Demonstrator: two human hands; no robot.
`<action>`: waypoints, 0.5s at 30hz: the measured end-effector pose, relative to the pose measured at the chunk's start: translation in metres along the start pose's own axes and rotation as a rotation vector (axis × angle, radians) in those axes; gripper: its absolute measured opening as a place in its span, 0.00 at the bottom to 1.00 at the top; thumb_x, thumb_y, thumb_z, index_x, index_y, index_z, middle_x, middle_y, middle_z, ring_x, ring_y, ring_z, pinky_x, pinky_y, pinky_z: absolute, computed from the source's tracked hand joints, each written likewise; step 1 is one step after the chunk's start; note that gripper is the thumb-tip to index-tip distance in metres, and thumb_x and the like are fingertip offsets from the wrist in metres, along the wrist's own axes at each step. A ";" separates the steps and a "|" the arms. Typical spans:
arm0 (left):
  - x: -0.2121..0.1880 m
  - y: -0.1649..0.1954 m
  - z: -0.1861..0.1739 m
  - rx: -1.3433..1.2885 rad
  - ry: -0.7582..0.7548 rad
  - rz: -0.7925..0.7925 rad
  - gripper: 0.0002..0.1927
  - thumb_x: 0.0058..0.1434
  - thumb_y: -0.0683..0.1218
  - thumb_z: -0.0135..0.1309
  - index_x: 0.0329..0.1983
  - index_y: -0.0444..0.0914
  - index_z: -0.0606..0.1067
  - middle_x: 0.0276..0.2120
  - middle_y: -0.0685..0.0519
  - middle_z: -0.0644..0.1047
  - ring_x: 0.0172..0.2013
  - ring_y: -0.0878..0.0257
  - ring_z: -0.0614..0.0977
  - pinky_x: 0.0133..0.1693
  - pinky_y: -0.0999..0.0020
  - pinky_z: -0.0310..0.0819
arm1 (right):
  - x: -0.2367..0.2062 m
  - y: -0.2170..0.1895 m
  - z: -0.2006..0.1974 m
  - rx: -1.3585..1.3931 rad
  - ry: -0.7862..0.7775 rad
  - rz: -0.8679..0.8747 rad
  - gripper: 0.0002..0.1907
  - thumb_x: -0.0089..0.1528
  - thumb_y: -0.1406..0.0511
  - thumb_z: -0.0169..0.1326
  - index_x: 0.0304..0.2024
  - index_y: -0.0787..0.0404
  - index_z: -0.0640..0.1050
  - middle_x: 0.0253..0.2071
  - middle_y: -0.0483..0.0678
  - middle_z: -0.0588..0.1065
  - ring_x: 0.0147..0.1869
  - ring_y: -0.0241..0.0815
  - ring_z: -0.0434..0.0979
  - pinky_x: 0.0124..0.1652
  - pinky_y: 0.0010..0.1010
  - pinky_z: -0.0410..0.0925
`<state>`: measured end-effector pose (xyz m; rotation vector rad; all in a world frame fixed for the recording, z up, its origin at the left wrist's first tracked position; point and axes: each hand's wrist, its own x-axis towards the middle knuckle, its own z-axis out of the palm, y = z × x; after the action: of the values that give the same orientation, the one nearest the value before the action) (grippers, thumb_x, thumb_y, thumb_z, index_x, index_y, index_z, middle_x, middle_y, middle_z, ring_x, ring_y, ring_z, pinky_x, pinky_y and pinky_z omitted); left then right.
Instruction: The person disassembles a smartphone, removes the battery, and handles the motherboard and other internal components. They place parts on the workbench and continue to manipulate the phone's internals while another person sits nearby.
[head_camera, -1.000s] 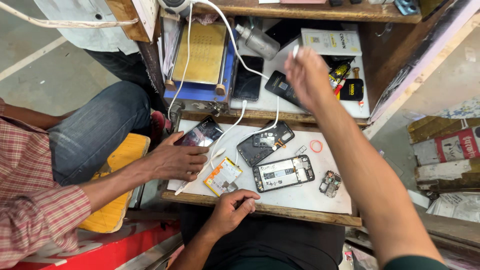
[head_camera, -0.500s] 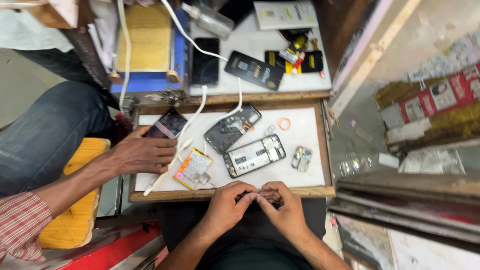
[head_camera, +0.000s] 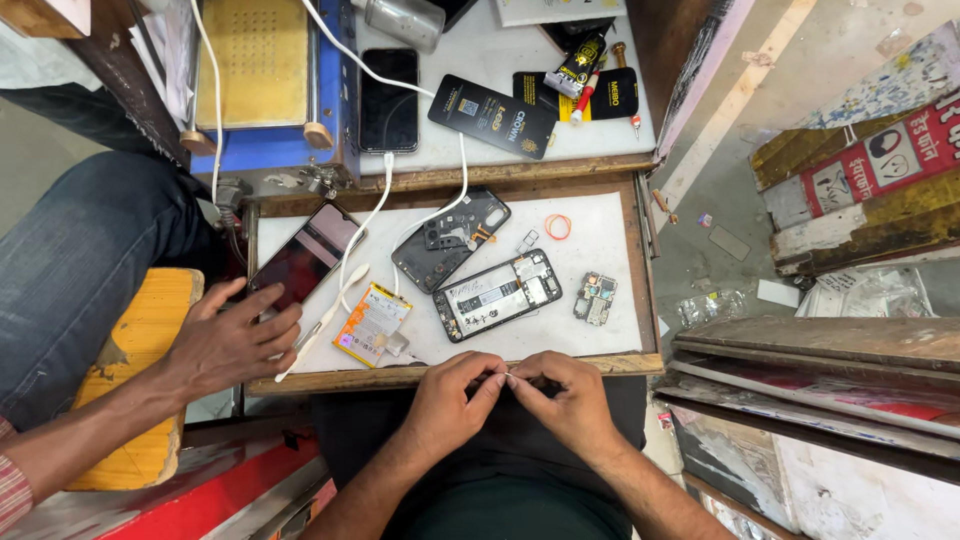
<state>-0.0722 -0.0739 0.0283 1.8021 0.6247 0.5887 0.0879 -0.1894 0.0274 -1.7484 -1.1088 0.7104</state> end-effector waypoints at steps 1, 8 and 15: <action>0.001 -0.001 0.000 -0.021 0.003 0.005 0.05 0.61 0.39 0.58 0.39 0.34 0.78 0.33 0.49 0.82 0.33 0.60 0.85 0.35 0.68 0.79 | 0.001 0.001 -0.001 0.016 0.003 -0.003 0.05 0.56 0.70 0.66 0.34 0.63 0.83 0.34 0.45 0.84 0.34 0.32 0.83 0.34 0.22 0.74; 0.007 -0.007 -0.002 -0.187 0.039 -0.213 0.03 0.62 0.39 0.56 0.35 0.33 0.76 0.25 0.55 0.77 0.25 0.73 0.76 0.28 0.75 0.72 | 0.038 0.002 -0.069 -0.419 0.293 -0.033 0.11 0.61 0.64 0.64 0.45 0.59 0.83 0.42 0.50 0.82 0.43 0.46 0.82 0.44 0.33 0.73; 0.010 -0.005 -0.004 -0.203 0.032 -0.197 0.03 0.64 0.39 0.55 0.36 0.33 0.76 0.25 0.57 0.78 0.26 0.74 0.77 0.30 0.76 0.73 | 0.061 -0.010 -0.090 -0.853 0.047 -0.117 0.40 0.44 0.60 0.71 0.60 0.57 0.75 0.53 0.54 0.76 0.59 0.58 0.71 0.52 0.50 0.65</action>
<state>-0.0674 -0.0632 0.0258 1.5244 0.7286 0.5280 0.1836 -0.1680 0.0742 -2.3434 -1.6036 0.0967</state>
